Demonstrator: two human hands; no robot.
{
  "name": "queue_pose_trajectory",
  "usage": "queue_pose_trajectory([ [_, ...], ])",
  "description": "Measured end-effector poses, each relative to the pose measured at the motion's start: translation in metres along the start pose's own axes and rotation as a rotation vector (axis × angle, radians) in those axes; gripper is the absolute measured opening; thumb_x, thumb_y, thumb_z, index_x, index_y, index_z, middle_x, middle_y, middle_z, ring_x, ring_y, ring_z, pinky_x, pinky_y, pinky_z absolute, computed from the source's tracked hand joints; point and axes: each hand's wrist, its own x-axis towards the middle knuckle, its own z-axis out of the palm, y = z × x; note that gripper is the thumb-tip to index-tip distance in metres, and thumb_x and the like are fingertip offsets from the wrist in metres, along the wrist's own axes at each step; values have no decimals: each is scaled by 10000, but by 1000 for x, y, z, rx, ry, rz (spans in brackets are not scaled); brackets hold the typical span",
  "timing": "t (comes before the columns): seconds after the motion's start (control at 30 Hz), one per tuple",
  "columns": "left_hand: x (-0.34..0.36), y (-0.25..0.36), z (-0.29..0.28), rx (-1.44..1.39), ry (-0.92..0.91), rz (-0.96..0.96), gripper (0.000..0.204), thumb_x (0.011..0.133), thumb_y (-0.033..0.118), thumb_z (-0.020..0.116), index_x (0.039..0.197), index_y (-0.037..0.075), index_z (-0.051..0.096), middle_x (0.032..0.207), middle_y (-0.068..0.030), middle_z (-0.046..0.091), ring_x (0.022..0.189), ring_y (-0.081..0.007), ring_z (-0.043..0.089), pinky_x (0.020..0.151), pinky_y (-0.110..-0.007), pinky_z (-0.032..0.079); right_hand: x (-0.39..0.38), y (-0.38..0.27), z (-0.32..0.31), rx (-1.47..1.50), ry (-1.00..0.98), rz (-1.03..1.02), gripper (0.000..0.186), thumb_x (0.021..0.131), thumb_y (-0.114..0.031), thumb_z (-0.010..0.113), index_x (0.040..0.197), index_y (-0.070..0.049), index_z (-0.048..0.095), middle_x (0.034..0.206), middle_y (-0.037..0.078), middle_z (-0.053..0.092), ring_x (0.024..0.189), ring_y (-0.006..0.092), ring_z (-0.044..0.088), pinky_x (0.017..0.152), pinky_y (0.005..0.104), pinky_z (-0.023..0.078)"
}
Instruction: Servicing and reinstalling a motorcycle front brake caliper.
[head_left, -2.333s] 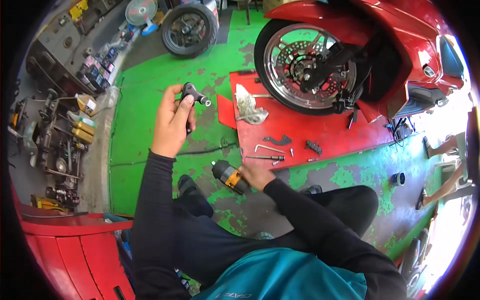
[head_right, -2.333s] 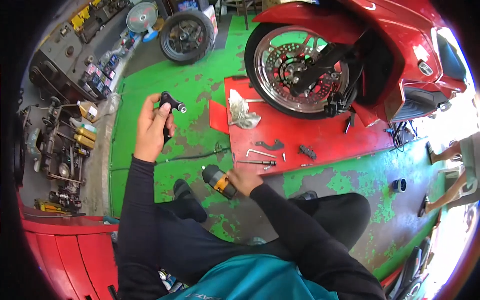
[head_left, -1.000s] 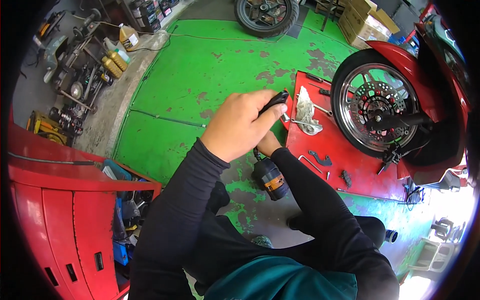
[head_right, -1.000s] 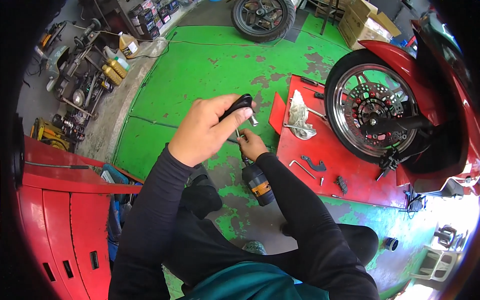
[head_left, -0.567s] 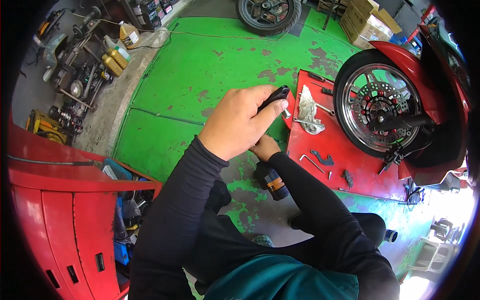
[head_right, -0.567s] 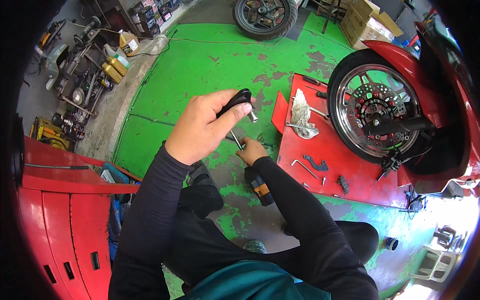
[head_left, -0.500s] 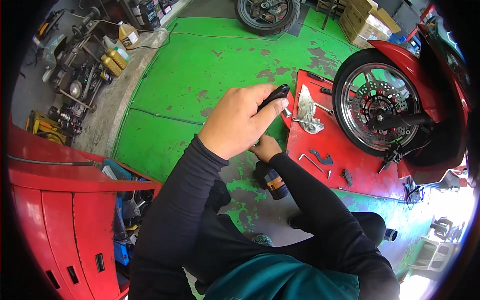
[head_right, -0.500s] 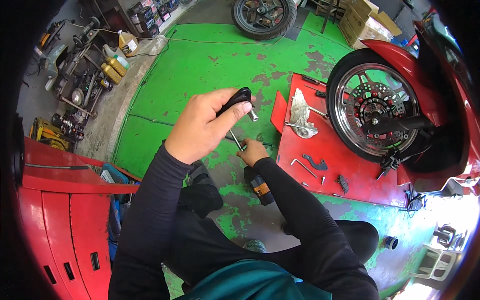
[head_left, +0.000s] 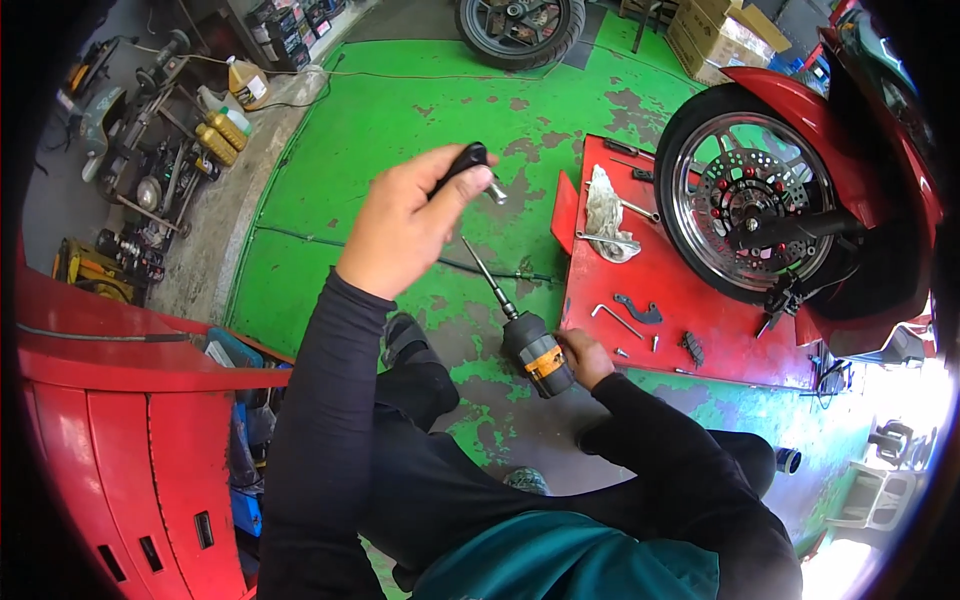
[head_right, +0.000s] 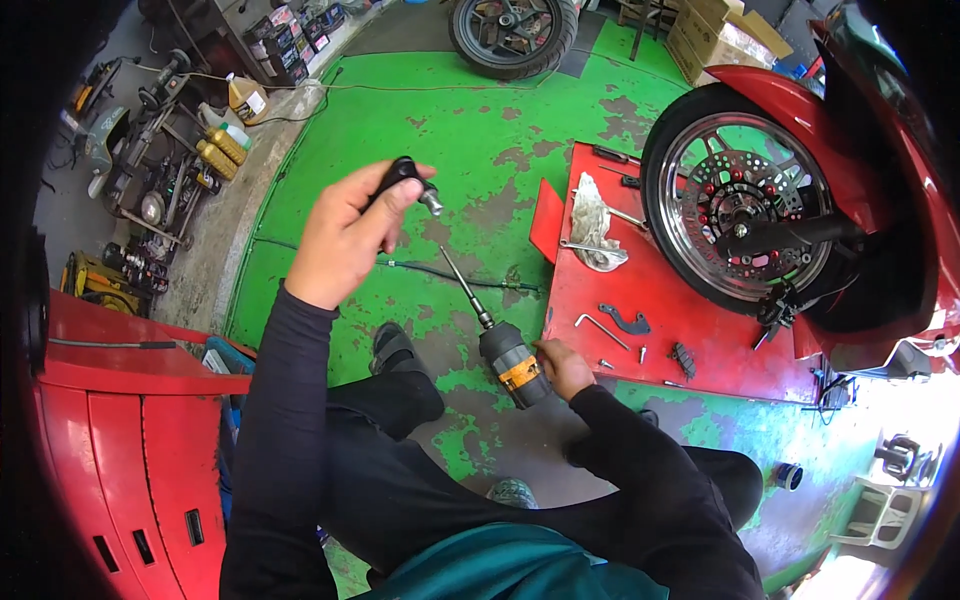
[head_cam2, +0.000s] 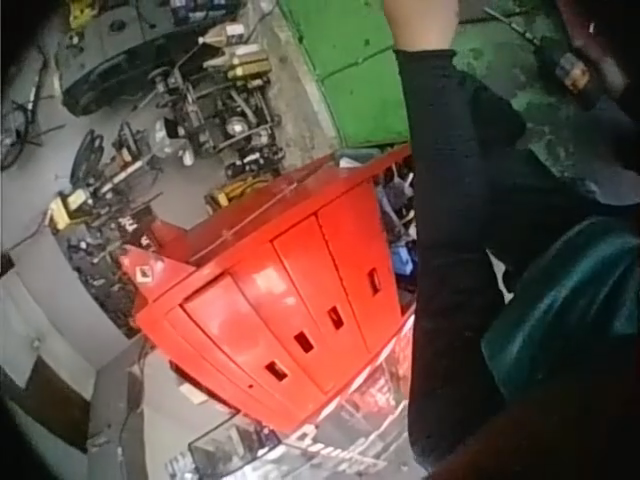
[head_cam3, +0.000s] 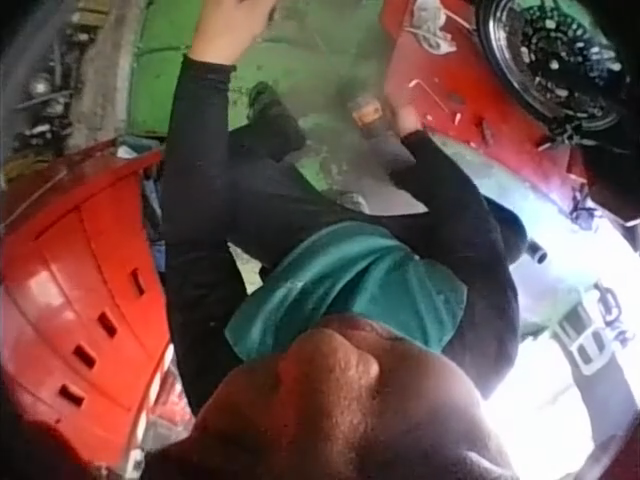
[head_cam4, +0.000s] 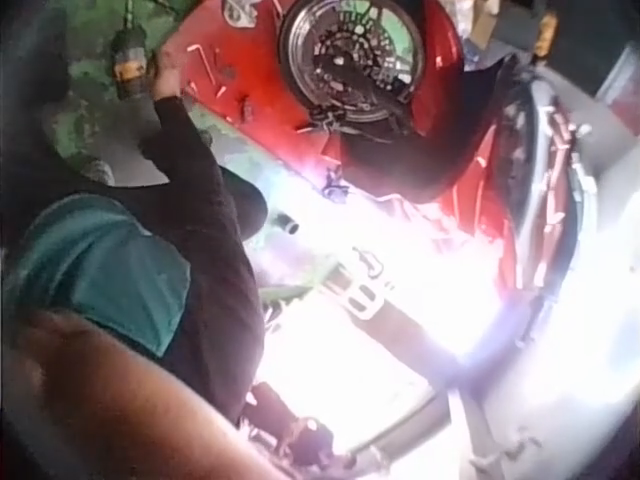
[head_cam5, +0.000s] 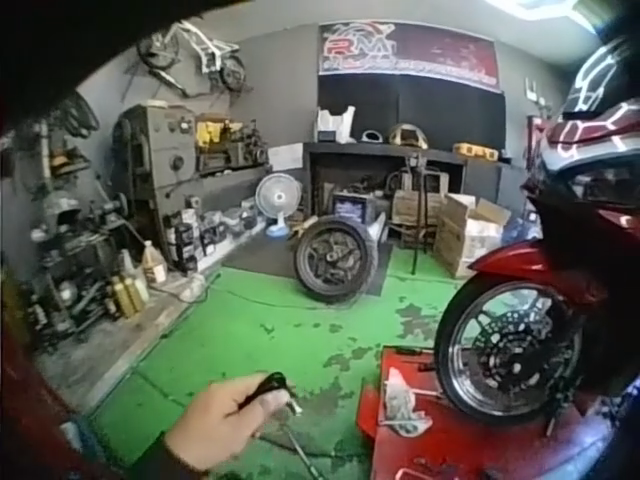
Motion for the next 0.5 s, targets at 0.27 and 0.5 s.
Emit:
queue_pose_trajectory([
  [0.27, 9, -14, -8, -81, -3, -146, 287, 1028, 272, 577, 1130, 17, 661, 685, 21, 561, 567, -59, 497, 550, -235, 427, -49, 10, 31, 255, -203, 220, 442, 825, -103, 680, 1255, -65, 583, 1155, 203, 637, 1086, 391, 612, 922, 421, 507],
  [0.5, 17, -16, -2, -103, -9, -190, 287, 1033, 257, 565, 1108, -8, 649, 769, -36, 659, 652, -106, 627, 609, -255, 499, -45, -10, 78, 20, 68, -115, 415, 882, -278, 695, 1228, -64, 610, 1194, 177, 654, 1147, 334, 624, 970, 399, 499],
])
